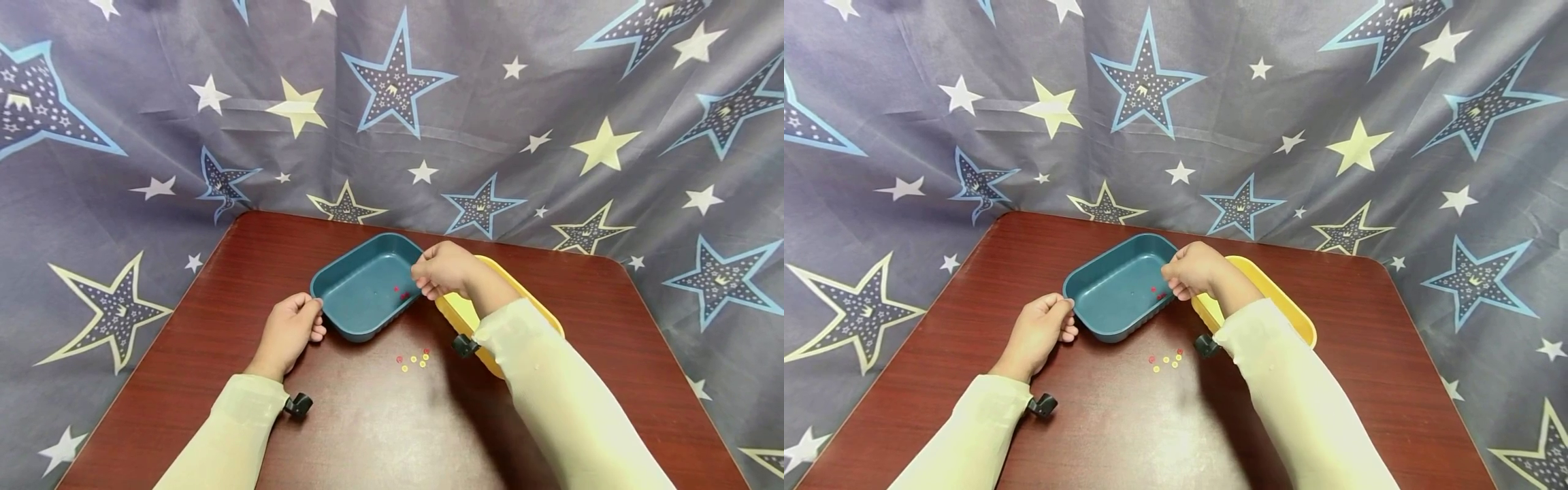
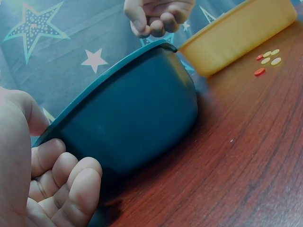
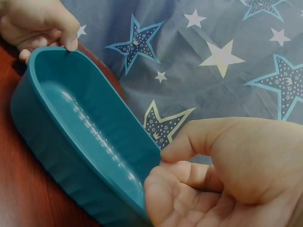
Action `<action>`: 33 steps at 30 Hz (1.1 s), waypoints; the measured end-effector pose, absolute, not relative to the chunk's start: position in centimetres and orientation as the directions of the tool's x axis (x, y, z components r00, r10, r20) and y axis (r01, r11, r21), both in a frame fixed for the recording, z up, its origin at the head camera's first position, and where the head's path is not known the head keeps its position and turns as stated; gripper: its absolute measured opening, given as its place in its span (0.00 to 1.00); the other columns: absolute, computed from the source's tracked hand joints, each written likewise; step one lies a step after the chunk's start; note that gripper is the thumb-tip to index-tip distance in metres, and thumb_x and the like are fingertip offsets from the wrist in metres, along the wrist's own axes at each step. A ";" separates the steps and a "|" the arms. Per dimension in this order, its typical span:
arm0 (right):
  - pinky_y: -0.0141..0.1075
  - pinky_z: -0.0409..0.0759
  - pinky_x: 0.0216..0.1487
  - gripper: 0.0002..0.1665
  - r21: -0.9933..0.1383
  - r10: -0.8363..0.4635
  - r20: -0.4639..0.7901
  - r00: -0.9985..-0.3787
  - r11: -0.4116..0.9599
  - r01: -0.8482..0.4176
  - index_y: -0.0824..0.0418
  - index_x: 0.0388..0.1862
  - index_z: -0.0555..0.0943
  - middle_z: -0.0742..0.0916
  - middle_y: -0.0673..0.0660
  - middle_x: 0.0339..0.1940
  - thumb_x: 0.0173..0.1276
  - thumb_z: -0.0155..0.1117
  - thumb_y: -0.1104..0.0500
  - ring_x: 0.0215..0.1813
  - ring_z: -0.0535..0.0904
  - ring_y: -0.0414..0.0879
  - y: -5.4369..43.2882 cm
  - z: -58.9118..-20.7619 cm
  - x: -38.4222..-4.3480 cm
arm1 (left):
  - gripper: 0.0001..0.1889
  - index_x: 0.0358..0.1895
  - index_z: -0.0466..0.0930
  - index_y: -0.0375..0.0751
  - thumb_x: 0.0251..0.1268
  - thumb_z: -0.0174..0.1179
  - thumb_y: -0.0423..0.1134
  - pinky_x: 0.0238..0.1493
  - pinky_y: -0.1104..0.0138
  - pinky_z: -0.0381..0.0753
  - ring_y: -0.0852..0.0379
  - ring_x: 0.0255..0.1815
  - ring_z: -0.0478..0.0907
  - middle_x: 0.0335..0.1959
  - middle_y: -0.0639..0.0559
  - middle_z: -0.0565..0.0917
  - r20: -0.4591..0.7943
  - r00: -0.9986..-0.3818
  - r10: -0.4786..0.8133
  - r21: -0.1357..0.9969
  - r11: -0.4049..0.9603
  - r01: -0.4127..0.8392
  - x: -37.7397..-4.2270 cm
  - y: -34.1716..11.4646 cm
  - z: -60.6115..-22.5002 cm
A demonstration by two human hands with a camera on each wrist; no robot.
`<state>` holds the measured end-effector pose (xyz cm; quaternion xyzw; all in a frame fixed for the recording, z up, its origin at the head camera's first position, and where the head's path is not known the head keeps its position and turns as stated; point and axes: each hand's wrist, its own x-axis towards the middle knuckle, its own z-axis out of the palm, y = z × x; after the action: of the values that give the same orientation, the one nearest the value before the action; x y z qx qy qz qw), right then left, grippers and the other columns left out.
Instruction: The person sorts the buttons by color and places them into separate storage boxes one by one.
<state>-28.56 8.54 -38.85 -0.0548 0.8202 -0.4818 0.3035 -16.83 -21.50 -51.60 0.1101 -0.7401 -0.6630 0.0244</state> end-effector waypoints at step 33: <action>0.38 0.95 0.37 0.06 -0.809 -0.489 -0.357 -0.796 0.588 0.002 0.64 0.35 0.86 0.86 0.57 0.29 0.73 0.68 0.64 0.31 0.85 0.47 11.4 -39.9 -22.1 | 0.19 0.35 0.78 0.32 0.85 0.61 0.44 0.30 0.67 0.93 0.58 0.24 0.86 0.29 0.48 0.82 -0.109 -0.974 -0.200 0.987 0.096 -0.130 -17.0 -21.5 -51.8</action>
<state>-22.14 11.36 -39.89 -0.1443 0.8443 -0.4302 0.2851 -16.98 -21.51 -51.78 0.1115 -0.7399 -0.6629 0.0261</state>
